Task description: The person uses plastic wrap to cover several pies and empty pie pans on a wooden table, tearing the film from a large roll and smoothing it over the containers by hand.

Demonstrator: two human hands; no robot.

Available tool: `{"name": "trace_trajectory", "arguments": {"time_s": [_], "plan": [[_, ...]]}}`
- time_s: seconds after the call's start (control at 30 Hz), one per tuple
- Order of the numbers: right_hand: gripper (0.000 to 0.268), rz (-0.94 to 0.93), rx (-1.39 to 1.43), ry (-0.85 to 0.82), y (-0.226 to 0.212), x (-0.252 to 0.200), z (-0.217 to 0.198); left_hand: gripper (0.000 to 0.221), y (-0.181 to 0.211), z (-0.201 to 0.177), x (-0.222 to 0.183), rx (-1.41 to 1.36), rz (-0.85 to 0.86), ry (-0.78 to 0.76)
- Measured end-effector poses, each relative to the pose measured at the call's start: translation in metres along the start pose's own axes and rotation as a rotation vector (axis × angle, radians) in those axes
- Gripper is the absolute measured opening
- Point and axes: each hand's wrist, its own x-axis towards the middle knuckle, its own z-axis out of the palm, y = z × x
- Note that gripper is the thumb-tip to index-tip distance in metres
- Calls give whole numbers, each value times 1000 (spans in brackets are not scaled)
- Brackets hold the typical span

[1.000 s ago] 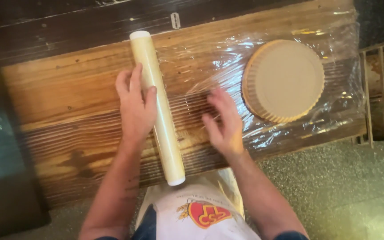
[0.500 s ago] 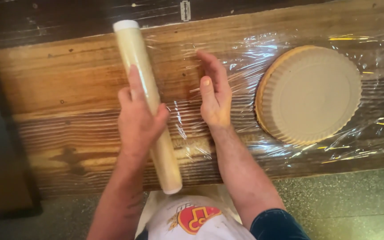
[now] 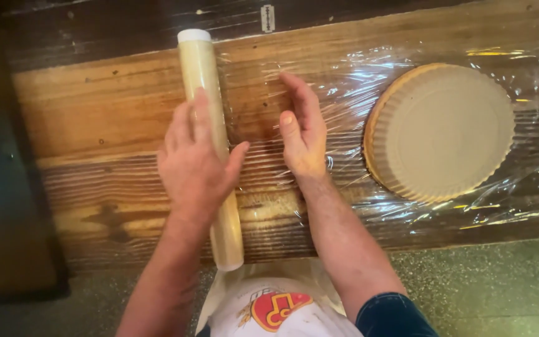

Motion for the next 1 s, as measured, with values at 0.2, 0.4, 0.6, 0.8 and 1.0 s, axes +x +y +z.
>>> {"name": "trace_trajectory", "arguments": {"time_s": [0.2, 0.4, 0.6, 0.8, 1.0], "plan": [[65, -309, -316, -40, -17, -12, 18, 58, 28, 34, 49, 193, 635, -31], [44, -597, -330, -125, -94, -68, 31, 64, 41, 40, 67, 374, 530, -347], [5, -76, -931, 137, -154, -135, -58, 64, 50, 1, 62, 408, 607, -321], [50, -273, -1201, -306, -126, -176, -39, 68, 50, -5, 66, 455, 665, -281], [36, -224, -1182, -210, -84, -164, -45, 73, 41, -2, 59, 340, 694, -162]]}}
